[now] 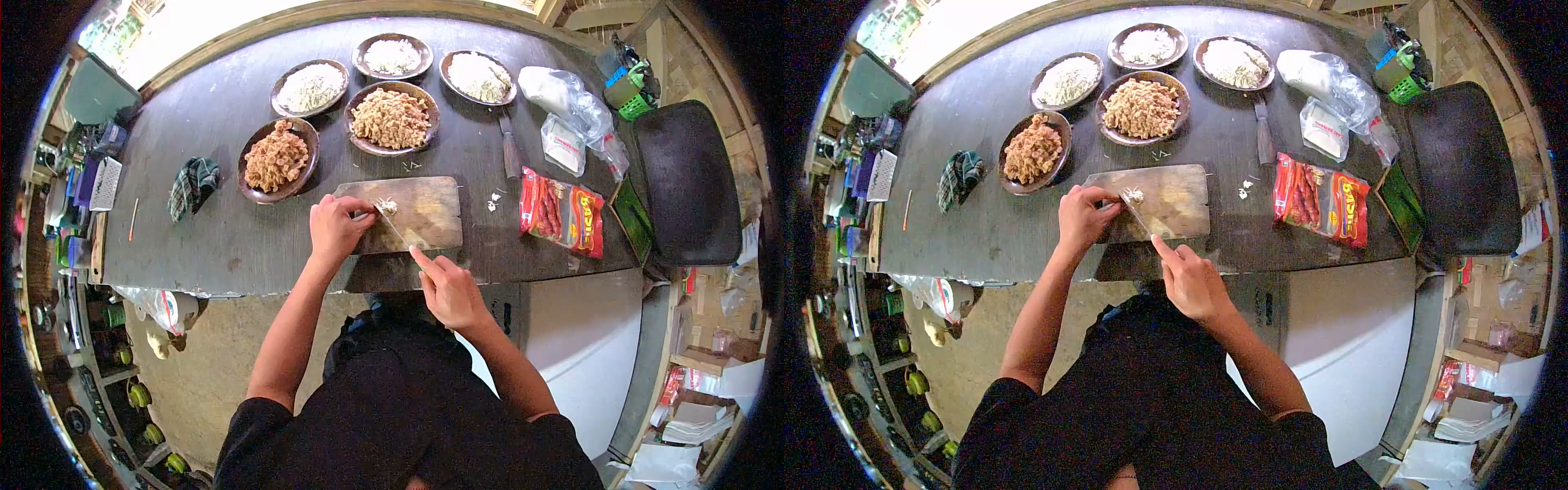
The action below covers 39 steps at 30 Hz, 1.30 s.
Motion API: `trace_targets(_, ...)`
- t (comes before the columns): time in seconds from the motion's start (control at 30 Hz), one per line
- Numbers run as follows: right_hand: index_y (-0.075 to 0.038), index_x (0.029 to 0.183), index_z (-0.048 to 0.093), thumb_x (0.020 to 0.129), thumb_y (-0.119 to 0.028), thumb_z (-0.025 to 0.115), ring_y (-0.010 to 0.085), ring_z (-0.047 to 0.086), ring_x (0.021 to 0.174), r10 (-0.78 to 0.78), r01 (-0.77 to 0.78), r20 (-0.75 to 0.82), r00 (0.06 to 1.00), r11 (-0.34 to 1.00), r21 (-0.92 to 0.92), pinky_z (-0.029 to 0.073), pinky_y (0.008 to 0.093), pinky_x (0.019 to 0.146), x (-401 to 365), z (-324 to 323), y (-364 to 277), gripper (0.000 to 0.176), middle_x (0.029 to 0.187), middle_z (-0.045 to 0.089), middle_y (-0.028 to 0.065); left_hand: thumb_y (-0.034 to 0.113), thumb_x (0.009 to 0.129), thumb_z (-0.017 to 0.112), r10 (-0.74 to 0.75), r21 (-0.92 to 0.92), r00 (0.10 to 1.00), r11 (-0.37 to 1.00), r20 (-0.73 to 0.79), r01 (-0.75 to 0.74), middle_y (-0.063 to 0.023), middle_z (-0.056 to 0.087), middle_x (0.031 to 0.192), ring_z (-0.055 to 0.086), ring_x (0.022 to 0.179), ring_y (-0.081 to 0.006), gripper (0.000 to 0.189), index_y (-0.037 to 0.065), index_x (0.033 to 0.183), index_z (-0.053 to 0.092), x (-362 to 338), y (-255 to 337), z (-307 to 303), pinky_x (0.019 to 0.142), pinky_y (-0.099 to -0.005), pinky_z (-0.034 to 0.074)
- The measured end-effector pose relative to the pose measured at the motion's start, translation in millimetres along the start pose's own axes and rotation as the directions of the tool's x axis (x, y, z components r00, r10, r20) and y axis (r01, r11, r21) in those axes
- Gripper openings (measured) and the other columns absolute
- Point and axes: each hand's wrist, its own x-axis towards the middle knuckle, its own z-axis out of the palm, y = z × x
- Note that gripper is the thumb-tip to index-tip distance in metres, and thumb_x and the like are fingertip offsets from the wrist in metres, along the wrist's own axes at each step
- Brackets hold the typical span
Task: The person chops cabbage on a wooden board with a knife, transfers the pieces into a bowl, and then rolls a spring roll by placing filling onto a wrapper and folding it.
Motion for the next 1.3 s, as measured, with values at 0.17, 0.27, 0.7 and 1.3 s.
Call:
trace_targets(0.17, -0.011, 0.146, 0.055, 0.098, -0.012, 0.060, 0.0407, 0.067, 0.071, 0.003, -0.006, -0.030, 1.000, 0.996, -0.088, 0.056, 0.0520, 0.064, 5, 9, -2, 0.048, 0.086, 0.061, 0.0170, 0.033, 0.077, 0.083, 0.033, 0.034, 0.999, 0.999, -0.002, -0.032, 0.0022, 0.076, 0.085, 0.060, 0.082, -0.0241, 0.015, 0.022, 0.086, 0.083, 2, -2, 1, 0.075, -0.0396, 0.044)
trace_targets(0.27, -0.011, 0.146, 0.055, 0.097, -0.011, 0.060, 0.0404, 0.067, 0.071, 0.007, -0.013, -0.053, 0.999, 0.994, -0.111, 0.056, 0.0521, 0.063, 5, 12, -3, 0.048, 0.086, 0.061, 0.0170, 0.033, 0.078, 0.082, 0.059, -0.008, 0.998, 0.998, -0.012, -0.059, 0.0034, 0.076, 0.085, 0.060, 0.081, -0.0229, 0.014, 0.022, 0.086, 0.083, 1, -2, 1, 0.076, -0.0389, 0.043)
trace_targets(0.7, -0.011, 0.146, 0.055, 0.097, -0.011, 0.061, 0.0406, 0.066, 0.070, 0.000, 0.000, -0.048, 0.999, 1.000, 0.002, 0.055, 0.0518, 0.063, 0, 14, -1, 0.049, 0.085, 0.060, 0.0172, 0.031, 0.076, 0.082, 0.054, -0.019, 0.998, 0.998, -0.043, -0.055, 0.0039, 0.076, 0.085, 0.058, 0.080, -0.0220, 0.011, 0.022, 0.083, 0.083, 1, -4, 4, 0.076, -0.0372, 0.041)
trace_targets(1.3, -0.011, 0.147, 0.054, 0.097, -0.010, 0.061, 0.0399, 0.065, 0.069, 0.001, -0.003, -0.069, 0.998, 1.000, -0.019, 0.055, 0.0510, 0.063, -4, 22, -2, 0.050, 0.085, 0.058, 0.0167, 0.031, 0.077, 0.080, 0.086, 0.048, 0.995, 0.995, -0.060, -0.083, 0.0042, 0.072, 0.081, 0.058, 0.081, -0.0218, 0.011, 0.022, 0.082, 0.082, 0, 0, 3, 0.076, -0.0375, 0.040)
